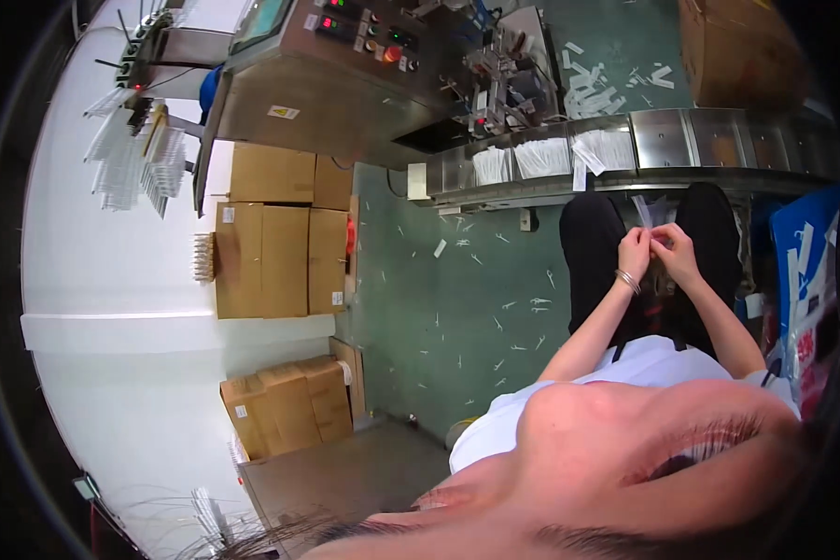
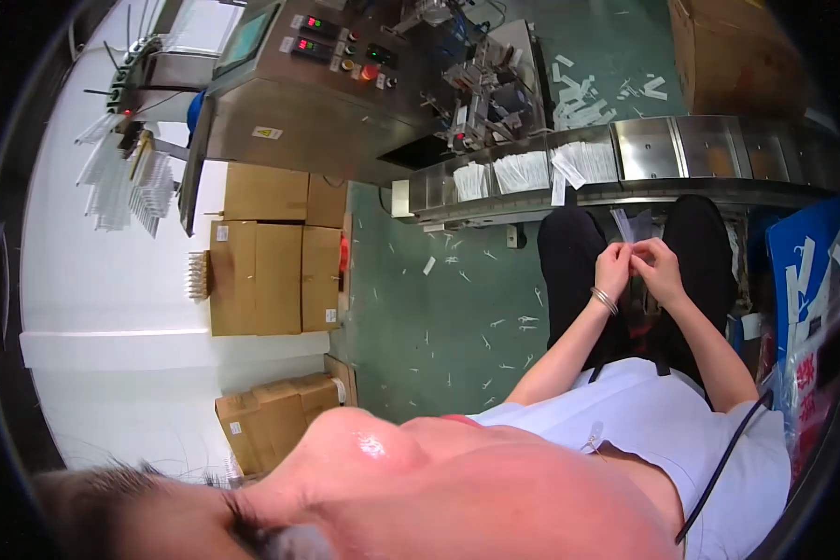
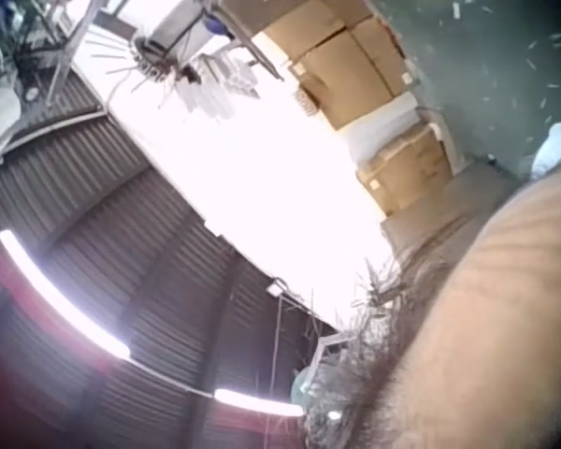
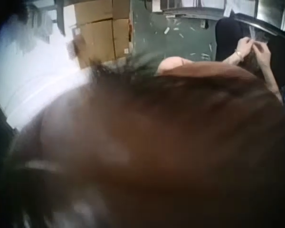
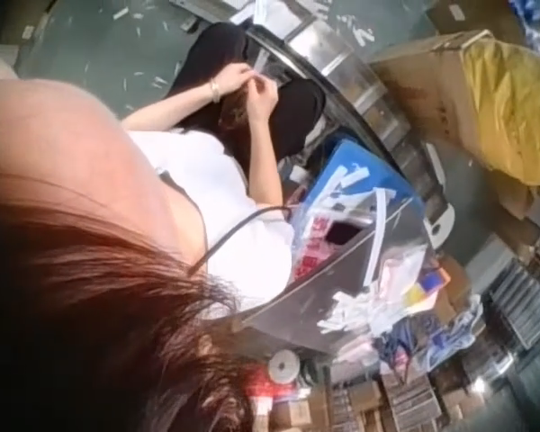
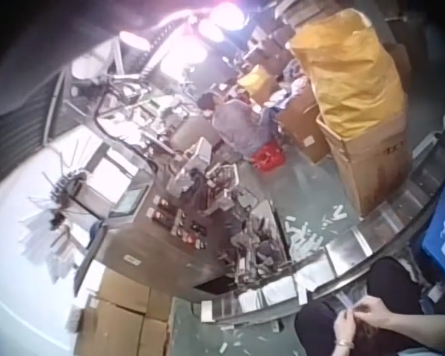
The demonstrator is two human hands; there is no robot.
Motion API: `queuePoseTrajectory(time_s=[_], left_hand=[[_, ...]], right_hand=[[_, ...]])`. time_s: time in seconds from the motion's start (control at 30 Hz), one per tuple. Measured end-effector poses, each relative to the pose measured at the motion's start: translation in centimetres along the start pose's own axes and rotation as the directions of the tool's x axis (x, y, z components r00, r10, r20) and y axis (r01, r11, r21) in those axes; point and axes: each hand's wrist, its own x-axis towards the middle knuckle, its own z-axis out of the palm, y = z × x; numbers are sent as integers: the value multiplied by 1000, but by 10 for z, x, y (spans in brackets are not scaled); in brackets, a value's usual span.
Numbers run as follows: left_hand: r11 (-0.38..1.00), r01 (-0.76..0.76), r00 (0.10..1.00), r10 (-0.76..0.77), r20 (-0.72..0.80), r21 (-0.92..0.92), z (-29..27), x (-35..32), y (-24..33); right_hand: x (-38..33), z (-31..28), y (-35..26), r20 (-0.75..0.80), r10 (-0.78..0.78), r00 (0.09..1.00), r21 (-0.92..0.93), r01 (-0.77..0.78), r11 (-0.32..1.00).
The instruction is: Inspecting and packaging small manufactured plastic components into boxes in a factory setting.
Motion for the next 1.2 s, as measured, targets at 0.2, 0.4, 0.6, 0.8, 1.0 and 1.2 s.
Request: queuePoseTrajectory(time_s=[0.2, 0.4, 0.6, 0.8, 1.0, 1.2], left_hand=[[939, 57, 998, -58, 6, -339, 11, 4, -6], [898, 176, 984, -150, 94, -403, 6, 5, -3], [926, 168, 965, -84, 249, -338, 36, 6, -6], [782, 366, 908, -182, 377, -505, 61, -2, -4], [747, 456, 759, -42, 650, -484, 48, 9, -46], [844, 384, 798, -99, 594, -375, 45, 37, -30]], right_hand=[[-3, -7, 18, 81, 270, 960, 396, -279, 875], [0, -20, 6, -342, -179, 922, -248, 95, 964], [-20, -36, 5, -98, 144, 985, -17, -146, 989], [-37, -53, -2, -251, 184, 950, -17, -194, 981], [-32, -55, -11, 85, 168, 982, -143, -155, 977], [-29, -48, -18, -39, 194, 980, -203, -198, 959]])
